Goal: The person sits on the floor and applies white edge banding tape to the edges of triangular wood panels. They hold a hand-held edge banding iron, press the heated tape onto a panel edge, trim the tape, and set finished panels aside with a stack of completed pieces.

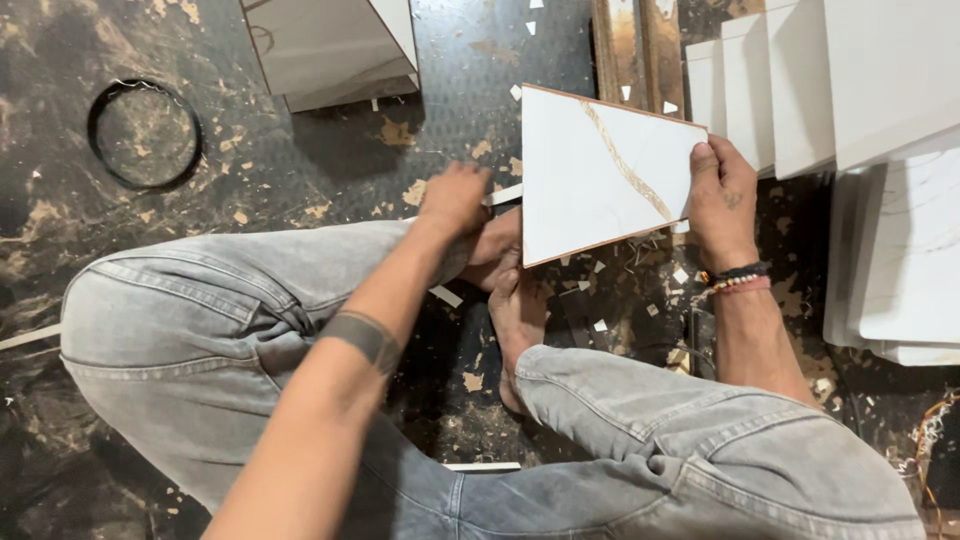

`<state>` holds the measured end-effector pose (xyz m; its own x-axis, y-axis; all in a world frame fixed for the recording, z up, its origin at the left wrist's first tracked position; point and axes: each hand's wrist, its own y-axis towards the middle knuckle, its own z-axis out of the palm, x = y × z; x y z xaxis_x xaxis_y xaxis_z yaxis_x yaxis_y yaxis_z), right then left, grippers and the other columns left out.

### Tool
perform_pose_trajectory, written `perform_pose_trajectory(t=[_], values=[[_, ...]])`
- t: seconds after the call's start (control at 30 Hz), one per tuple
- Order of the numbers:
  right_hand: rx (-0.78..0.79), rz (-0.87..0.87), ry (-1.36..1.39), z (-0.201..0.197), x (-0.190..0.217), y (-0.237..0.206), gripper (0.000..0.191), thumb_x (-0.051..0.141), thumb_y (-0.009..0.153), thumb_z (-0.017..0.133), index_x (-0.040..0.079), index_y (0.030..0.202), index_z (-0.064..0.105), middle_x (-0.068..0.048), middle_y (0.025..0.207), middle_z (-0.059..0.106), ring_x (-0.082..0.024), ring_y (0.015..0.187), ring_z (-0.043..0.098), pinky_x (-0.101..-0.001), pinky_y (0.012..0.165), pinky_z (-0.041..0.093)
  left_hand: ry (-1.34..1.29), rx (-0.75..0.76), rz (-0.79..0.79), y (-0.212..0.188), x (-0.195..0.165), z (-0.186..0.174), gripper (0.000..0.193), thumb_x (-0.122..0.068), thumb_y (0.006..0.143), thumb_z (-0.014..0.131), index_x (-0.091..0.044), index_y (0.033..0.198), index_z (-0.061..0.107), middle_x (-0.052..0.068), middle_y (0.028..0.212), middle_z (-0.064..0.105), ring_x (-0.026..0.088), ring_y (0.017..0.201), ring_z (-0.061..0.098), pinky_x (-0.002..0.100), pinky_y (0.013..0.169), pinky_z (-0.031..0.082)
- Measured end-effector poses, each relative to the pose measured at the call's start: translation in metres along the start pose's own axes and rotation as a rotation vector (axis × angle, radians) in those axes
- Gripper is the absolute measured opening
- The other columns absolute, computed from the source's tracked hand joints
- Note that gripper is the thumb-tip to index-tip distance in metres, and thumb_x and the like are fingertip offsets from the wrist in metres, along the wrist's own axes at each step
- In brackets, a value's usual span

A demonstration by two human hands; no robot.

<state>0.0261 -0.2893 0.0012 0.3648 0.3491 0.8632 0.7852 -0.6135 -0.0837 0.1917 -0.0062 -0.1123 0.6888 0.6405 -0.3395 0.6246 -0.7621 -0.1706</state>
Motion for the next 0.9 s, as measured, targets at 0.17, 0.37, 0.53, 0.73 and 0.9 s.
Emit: perform_pose_trajectory(t=[0.17,0.37,0.53,0.73,0.9], values=[[-0.018,0.042,0.043,0.004,-0.005,0.008,0.037,0.023,0.111,0.05,-0.006,0.133,0.062,-0.013,0.117,0.072,-0.016,0.105,0.066,-0.0292,0.092,0.052,0.075,-0.057,0.009,0.023,-0.008,0.037,0.026,-0.022,0.093,0.063,-0.012,0.116,0.064,0.009,0.119,0.068,0.032,0.113,0.066,0.049,0.081,0.057],[0.03,0.091,0.163,-0.002,-0.02,0.022,0.038,0.025,0.112,0.05,-0.005,0.132,0.063,-0.009,0.116,0.072,-0.014,0.103,0.066,-0.0286,0.092,0.053,0.143,0.084,0.056,0.033,-0.006,0.041,0.017,-0.017,0.096,0.062,-0.009,0.109,0.069,0.014,0.101,0.076,0.033,0.093,0.075,0.047,0.074,0.059],[0.007,0.131,0.24,-0.005,-0.024,0.019,0.038,0.027,0.112,0.046,-0.003,0.127,0.065,-0.008,0.11,0.072,-0.012,0.097,0.065,-0.0283,0.087,0.054,0.196,0.321,-0.054,0.04,0.006,0.005,0.024,-0.027,0.086,0.072,-0.011,0.104,0.073,0.014,0.101,0.076,0.033,0.094,0.074,0.048,0.079,0.058],[0.047,0.211,0.266,-0.013,-0.039,0.011,0.038,0.031,0.111,0.044,0.001,0.123,0.065,-0.003,0.102,0.07,-0.01,0.092,0.065,-0.0278,0.082,0.055,0.164,0.397,-0.187,0.066,0.049,-0.092,0.035,-0.032,0.093,0.065,-0.017,0.124,0.069,0.014,0.109,0.075,0.033,0.097,0.073,0.05,0.087,0.057],[0.047,0.143,0.248,-0.003,-0.062,-0.005,0.039,0.033,0.115,0.048,0.0,0.119,0.067,-0.005,0.103,0.068,-0.012,0.093,0.061,-0.0281,0.082,0.051,0.282,0.238,-0.002,0.071,0.06,-0.195,0.04,-0.035,0.097,0.063,-0.019,0.133,0.068,0.02,0.113,0.073,0.042,0.101,0.068,0.052,0.088,0.054]])
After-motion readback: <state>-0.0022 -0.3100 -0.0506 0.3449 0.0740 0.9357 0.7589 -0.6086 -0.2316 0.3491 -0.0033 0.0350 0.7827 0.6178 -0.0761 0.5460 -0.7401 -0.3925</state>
